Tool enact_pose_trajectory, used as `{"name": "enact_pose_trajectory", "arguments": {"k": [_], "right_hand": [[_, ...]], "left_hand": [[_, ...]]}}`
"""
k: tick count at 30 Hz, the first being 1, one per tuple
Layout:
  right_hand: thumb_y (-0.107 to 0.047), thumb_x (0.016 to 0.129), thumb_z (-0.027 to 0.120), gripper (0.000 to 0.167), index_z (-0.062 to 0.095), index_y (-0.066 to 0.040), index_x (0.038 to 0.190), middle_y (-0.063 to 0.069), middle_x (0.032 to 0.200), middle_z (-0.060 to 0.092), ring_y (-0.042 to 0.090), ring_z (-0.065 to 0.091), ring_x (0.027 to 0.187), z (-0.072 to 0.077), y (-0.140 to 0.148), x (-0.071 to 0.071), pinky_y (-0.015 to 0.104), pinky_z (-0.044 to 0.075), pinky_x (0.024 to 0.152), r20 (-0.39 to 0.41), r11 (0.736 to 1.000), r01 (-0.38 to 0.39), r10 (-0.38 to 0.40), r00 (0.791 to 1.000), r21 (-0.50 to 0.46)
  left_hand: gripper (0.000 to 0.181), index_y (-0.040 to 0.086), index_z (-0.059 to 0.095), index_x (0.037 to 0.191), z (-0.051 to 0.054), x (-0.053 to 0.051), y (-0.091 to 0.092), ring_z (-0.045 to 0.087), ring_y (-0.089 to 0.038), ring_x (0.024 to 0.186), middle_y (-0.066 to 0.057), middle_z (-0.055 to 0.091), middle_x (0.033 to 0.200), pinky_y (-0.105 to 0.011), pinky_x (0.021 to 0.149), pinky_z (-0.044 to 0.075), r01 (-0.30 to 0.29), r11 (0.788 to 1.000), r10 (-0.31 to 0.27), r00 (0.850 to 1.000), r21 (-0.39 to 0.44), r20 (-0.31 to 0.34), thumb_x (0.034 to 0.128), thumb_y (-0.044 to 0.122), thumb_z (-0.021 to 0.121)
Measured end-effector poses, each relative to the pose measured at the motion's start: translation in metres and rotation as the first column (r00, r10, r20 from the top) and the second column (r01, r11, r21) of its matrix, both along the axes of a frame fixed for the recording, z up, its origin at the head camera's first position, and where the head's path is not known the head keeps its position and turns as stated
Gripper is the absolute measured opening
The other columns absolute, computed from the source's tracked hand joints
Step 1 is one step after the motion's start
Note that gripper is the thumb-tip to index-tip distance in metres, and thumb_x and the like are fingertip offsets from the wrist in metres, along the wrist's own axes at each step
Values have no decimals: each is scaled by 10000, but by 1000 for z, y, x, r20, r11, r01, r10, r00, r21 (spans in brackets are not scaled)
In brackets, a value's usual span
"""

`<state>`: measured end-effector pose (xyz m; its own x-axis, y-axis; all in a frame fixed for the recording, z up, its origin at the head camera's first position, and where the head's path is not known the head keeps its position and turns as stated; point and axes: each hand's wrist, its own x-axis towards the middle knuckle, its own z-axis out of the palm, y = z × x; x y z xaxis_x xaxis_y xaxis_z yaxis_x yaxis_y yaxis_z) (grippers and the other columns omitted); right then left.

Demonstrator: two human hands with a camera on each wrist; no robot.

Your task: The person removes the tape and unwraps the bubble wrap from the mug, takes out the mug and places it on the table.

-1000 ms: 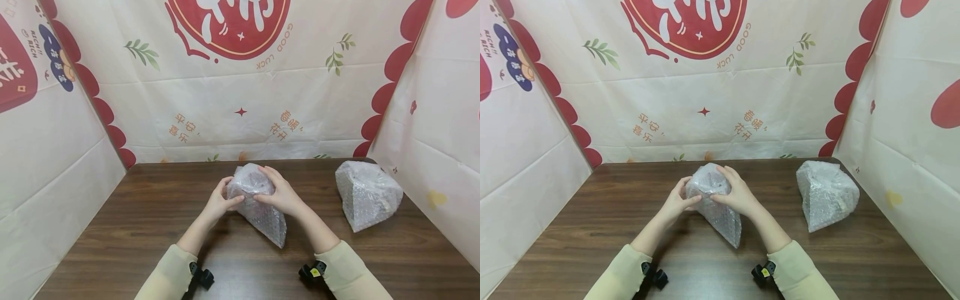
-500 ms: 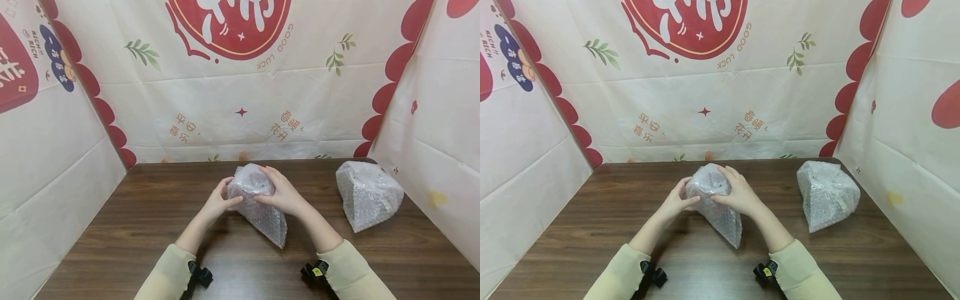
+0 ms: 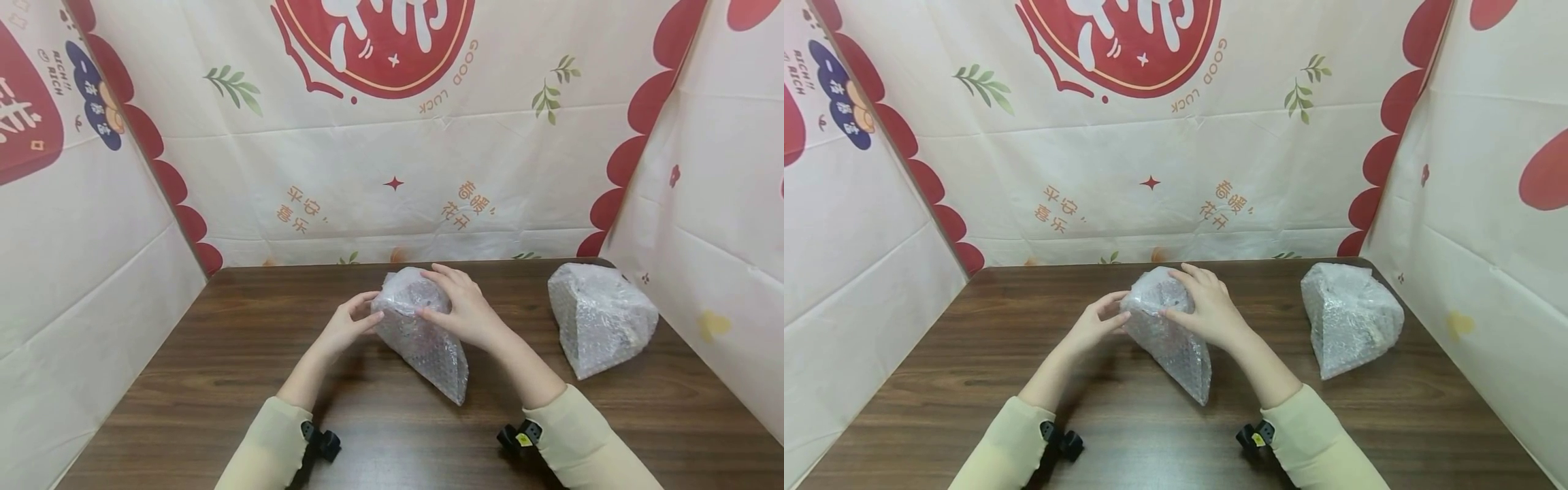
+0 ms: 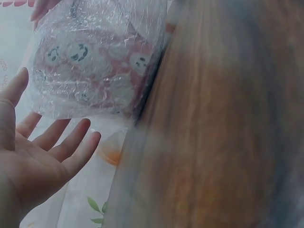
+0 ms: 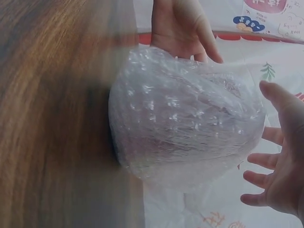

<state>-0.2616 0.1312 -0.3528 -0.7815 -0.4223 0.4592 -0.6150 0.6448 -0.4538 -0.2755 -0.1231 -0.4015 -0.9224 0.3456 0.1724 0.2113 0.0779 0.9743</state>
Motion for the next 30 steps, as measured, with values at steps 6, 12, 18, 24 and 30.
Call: {"name": "enact_pose_trajectory", "arguments": {"k": [6, 12, 18, 24, 30], "right_hand": [[-292, 894, 686, 477, 568, -114, 1320, 156, 1412, 450, 328, 350, 1312, 5, -4, -3, 592, 228, 1049, -90, 999, -52, 52, 995, -1], [-222, 909, 673, 303, 662, -136, 1199, 143, 1335, 534, 321, 424, 1260, 14, -12, -3, 546, 288, 1037, -181, 990, -133, 138, 974, 37], [-202, 896, 692, 214, 712, -146, 1102, 99, 1265, 589, 272, 482, 1201, 23, -24, -5, 483, 340, 1019, -199, 976, -175, 199, 960, 130], [-157, 864, 725, 175, 733, -123, 1035, 100, 1158, 638, 257, 551, 1101, 27, -33, -13, 459, 418, 940, -219, 958, -211, 252, 943, 193], [-118, 858, 725, 169, 735, -132, 1026, 95, 1127, 650, 259, 573, 1075, 30, -39, -19, 470, 447, 884, -224, 938, -228, 288, 931, 260]], "left_hand": [[380, -70, 516, 1291, 18, 11, -2, 594, -233, 1044, -267, 550, 1263, -567, 889, 464, -24, 999, 25, 998, 29, -58, 938, 43, 602], [323, -105, 557, 1230, 21, 13, -3, 619, -171, 943, -274, 592, 1185, -584, 850, 476, -51, 998, 57, 989, 46, -134, 937, 24, 598], [263, -115, 600, 1162, 21, 14, 1, 627, -152, 863, -233, 638, 1098, -626, 813, 466, -102, 992, 113, 982, 78, -151, 939, 24, 598], [228, -137, 614, 1093, 21, 13, 9, 621, -140, 801, -151, 674, 995, -620, 751, 489, -151, 982, 165, 978, 113, -125, 922, 13, 615], [230, -116, 626, 1079, 21, 14, 11, 608, -136, 816, -35, 668, 932, -596, 774, 501, -193, 971, 200, 979, 140, -42, 918, 47, 636]]}}
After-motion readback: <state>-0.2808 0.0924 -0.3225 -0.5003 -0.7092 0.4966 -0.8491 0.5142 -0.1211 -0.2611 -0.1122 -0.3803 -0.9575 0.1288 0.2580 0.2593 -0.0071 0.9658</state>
